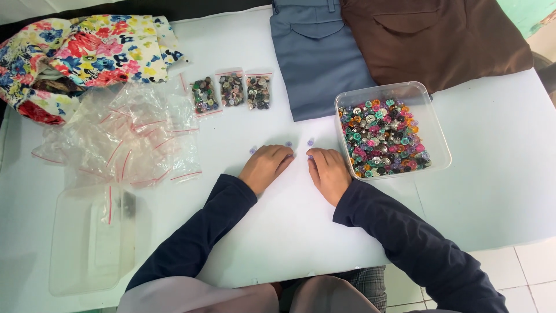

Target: Sorting colorful buttons from a container and placing them into small plastic bags.

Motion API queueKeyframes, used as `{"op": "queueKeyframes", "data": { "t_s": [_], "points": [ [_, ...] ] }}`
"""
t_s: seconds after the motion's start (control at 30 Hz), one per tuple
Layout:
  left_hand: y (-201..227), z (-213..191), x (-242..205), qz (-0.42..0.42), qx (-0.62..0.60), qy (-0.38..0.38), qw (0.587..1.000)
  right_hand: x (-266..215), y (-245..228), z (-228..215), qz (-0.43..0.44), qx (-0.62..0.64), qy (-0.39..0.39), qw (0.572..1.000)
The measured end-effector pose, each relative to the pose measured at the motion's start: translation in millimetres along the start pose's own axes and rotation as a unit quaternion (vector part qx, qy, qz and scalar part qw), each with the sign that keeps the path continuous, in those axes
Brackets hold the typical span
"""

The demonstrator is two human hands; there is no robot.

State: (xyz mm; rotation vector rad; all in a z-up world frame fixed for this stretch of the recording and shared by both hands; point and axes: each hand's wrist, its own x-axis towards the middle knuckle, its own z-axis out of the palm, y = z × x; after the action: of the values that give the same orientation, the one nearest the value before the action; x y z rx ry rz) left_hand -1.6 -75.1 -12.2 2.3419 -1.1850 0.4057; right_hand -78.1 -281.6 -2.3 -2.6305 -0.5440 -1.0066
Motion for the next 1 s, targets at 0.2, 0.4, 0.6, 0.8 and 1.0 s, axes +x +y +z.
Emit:
{"op": "queueKeyframes", "data": {
  "t_s": [0.2,0.4,0.6,0.8,1.0],
  "points": [
    [-0.9,1.3,-1.8,0.009,0.033,0.041,0.999,4.9,-2.5,0.2,0.019,-0.008,-0.018,1.000],
    [7.7,-6.9,1.0,0.030,0.121,0.057,0.991,6.6,2.1,9.9,0.022,-0.011,-0.031,0.999],
    [19.7,-12.5,7.6,-0.012,0.103,0.001,0.995,6.8,1.9,18.4,0.049,-0.004,-0.046,0.998],
    [-0.7,22.5,6.5,-0.044,0.055,-0.079,0.994,7.1,2.1,21.4,0.060,0.015,-0.064,0.996],
    [7.8,2.2,12.3,-0.045,0.019,-0.075,0.996,13.5,-1.6,16.4,0.063,0.030,-0.066,0.995]
  ]
}}
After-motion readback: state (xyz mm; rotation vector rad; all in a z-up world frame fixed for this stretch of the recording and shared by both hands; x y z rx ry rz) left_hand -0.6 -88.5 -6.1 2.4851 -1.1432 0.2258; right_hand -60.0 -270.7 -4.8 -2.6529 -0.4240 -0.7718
